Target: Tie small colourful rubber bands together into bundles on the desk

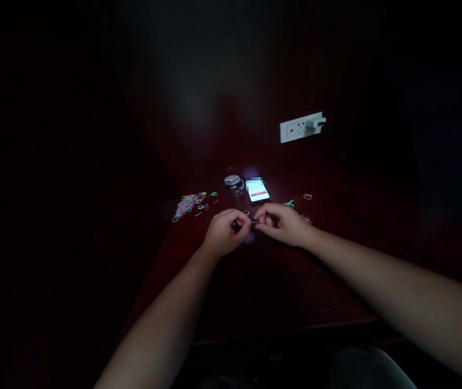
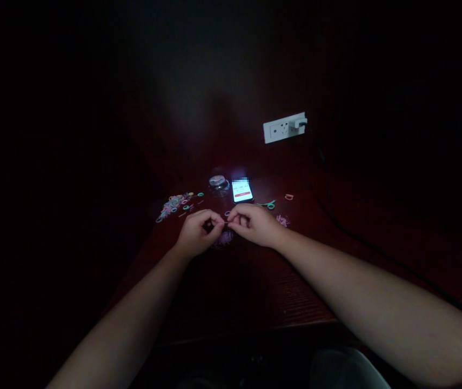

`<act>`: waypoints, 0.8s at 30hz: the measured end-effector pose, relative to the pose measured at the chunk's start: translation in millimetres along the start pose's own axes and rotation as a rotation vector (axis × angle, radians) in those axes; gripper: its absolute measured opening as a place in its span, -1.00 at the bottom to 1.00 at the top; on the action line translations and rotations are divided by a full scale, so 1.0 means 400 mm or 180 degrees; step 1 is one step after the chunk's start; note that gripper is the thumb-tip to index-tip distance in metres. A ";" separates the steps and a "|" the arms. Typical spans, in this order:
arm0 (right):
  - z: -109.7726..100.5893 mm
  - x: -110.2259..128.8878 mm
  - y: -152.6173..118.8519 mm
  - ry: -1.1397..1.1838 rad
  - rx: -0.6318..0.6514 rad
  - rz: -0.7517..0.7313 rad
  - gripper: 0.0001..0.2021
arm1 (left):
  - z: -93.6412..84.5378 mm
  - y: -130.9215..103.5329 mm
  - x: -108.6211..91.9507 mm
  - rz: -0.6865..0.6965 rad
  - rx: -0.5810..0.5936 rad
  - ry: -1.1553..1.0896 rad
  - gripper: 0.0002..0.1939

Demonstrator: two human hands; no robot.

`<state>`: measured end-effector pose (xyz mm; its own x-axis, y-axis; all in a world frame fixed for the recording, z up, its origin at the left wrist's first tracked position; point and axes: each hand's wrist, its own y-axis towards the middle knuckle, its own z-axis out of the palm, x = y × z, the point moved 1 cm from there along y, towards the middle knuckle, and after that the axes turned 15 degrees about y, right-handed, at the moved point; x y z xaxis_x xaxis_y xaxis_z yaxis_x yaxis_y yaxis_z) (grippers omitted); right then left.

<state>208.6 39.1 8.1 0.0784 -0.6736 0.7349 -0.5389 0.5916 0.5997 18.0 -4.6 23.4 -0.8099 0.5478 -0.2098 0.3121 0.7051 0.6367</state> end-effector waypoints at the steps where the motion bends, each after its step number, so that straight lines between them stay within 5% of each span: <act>1: 0.002 -0.001 0.000 0.0089 0.0025 0.0018 -0.88 | 0.000 0.001 -0.001 -0.0012 -0.0001 0.0001 -0.94; 10: 0.002 0.011 0.006 -0.0168 0.0100 -0.0436 -0.94 | 0.003 0.000 -0.005 -0.0031 0.0080 -0.0101 -0.94; 24: -0.008 0.006 0.006 -0.0248 0.0060 -0.0332 -0.95 | 0.009 -0.005 0.004 -0.0099 0.0063 -0.0157 -0.94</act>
<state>210.2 40.5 12.4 0.0697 -0.7638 0.6417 -0.5468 0.5087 0.6650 18.0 -3.5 19.4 -0.7939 0.5468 -0.2659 0.2973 0.7306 0.6146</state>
